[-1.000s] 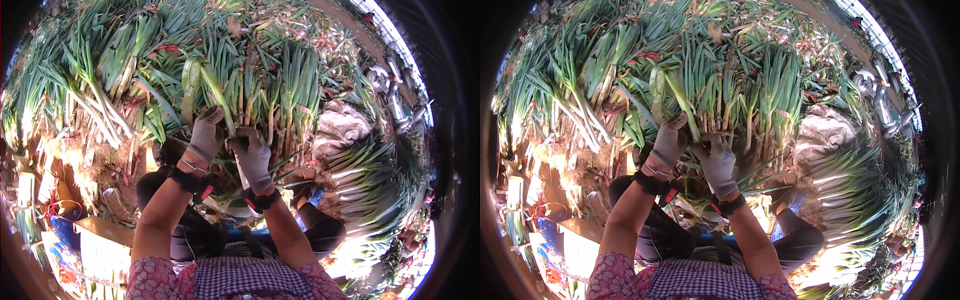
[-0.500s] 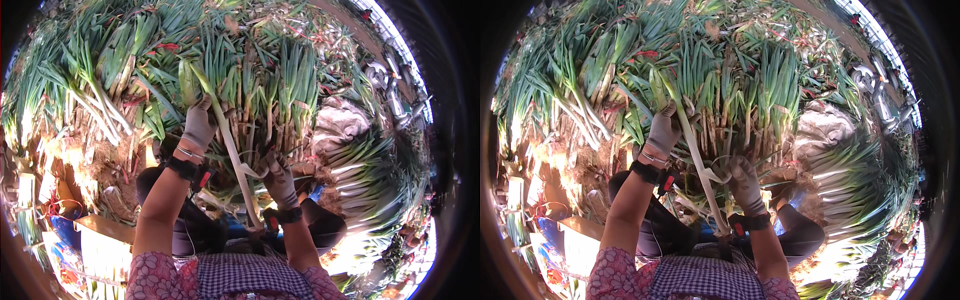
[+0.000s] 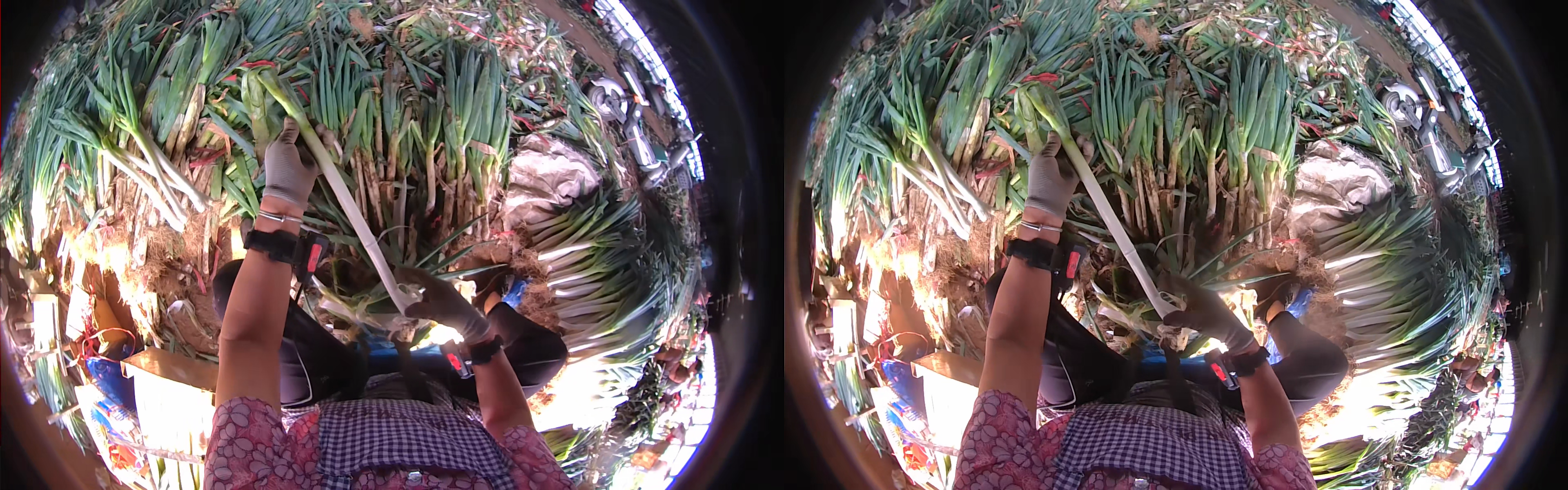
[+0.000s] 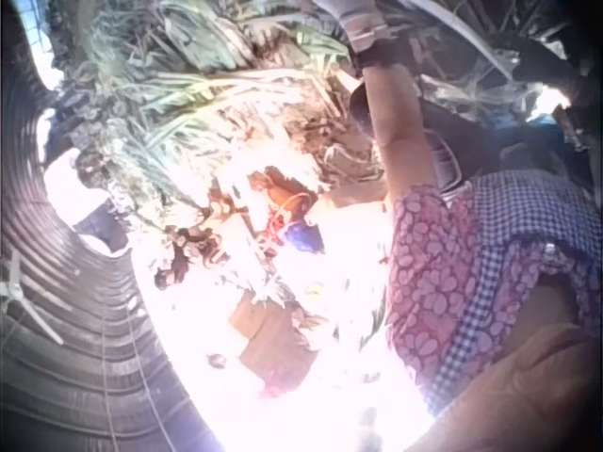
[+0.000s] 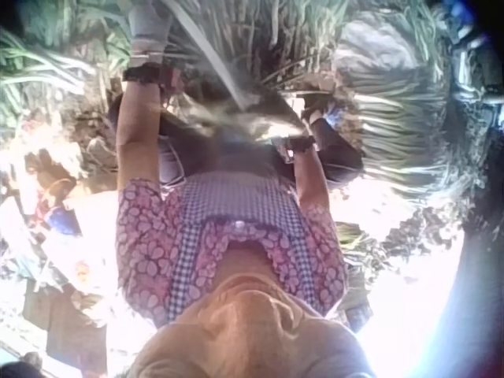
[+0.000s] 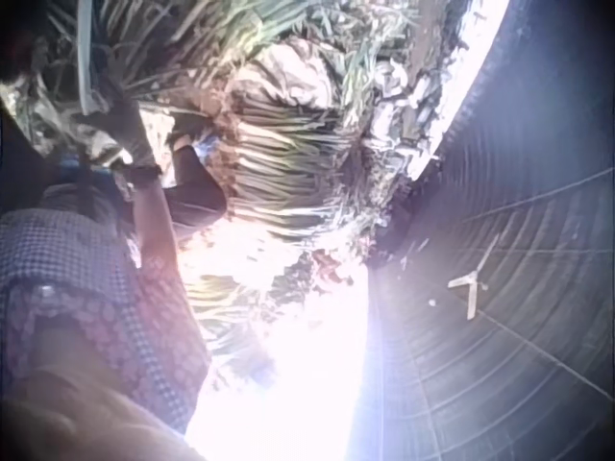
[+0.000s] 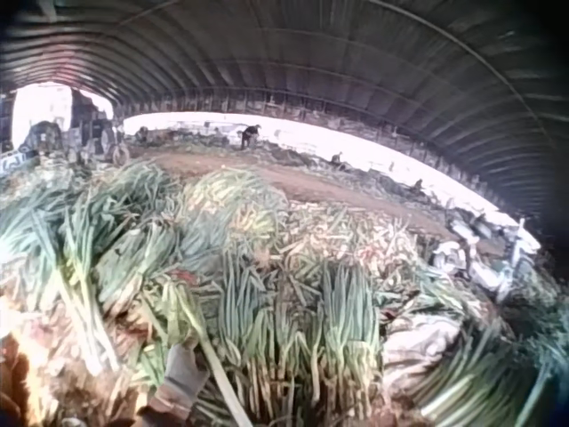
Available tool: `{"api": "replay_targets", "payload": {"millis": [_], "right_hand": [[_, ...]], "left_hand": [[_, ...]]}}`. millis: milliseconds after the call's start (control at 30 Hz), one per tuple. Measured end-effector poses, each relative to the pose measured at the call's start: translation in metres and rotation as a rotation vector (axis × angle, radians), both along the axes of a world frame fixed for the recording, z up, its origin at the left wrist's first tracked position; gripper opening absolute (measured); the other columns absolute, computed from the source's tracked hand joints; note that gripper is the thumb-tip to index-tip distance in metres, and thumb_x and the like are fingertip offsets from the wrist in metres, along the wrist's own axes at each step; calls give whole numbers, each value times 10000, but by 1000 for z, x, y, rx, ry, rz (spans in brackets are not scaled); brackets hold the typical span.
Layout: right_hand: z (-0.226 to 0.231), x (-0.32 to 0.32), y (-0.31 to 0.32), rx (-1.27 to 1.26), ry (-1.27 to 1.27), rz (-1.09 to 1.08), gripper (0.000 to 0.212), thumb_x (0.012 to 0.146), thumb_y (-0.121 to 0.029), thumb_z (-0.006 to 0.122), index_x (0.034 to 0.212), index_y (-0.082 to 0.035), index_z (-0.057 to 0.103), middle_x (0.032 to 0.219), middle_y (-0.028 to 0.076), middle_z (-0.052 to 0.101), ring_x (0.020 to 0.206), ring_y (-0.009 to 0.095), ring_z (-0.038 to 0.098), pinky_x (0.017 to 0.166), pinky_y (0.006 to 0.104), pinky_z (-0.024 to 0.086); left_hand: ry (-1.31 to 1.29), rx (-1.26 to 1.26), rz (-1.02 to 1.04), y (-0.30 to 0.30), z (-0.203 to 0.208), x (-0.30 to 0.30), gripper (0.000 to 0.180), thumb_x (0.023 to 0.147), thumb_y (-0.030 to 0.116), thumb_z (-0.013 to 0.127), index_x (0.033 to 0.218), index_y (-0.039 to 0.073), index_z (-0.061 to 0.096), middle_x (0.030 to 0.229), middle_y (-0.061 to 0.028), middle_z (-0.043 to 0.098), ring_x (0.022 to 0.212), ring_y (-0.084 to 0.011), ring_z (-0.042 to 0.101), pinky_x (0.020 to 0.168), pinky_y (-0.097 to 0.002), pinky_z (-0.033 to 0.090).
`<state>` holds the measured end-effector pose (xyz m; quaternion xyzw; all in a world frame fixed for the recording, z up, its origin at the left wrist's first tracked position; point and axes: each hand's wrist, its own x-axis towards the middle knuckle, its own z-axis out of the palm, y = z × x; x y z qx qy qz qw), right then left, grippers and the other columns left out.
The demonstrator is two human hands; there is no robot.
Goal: The person peels the outer layers from leeks by hand, wipes the stalks with a blue cloth, and places the cleaned leeks onto a pile.
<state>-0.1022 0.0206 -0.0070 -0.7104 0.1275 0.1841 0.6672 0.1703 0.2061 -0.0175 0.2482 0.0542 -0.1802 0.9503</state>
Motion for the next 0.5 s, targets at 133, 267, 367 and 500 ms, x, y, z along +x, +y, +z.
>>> {"api": "replay_targets", "payload": {"millis": [133,267,367,500], "right_hand": [[-12,16,21,166,165,-57,476,836,-264,691,1192,22,558,837,34,628,723,104,597,594,240,493],[10,12,41,318,217,-47,476,912,-444,577,1069,5,584,775,21,595,637,105,573,534,226,454],[26,-24,38,194,342,-154,342,951,-319,524,1028,2,614,709,-24,540,556,53,462,525,204,381],[57,-57,21,133,265,-290,279,954,-242,508,982,4,637,683,-34,518,542,33,430,506,205,359]], "left_hand": [[1,88,-8,-22,-5,-11,240,991,251,469,1002,16,514,835,-85,548,745,-212,555,713,-373,528],[44,185,-28,-40,-33,-7,156,978,185,478,965,41,537,752,-74,540,618,-188,513,552,-306,423],[107,251,3,-37,-48,12,165,974,180,468,926,34,527,743,-84,540,592,-208,513,533,-334,435],[135,336,-45,-61,-68,3,168,964,170,471,930,26,550,734,-93,543,594,-219,538,522,-346,453]]}}
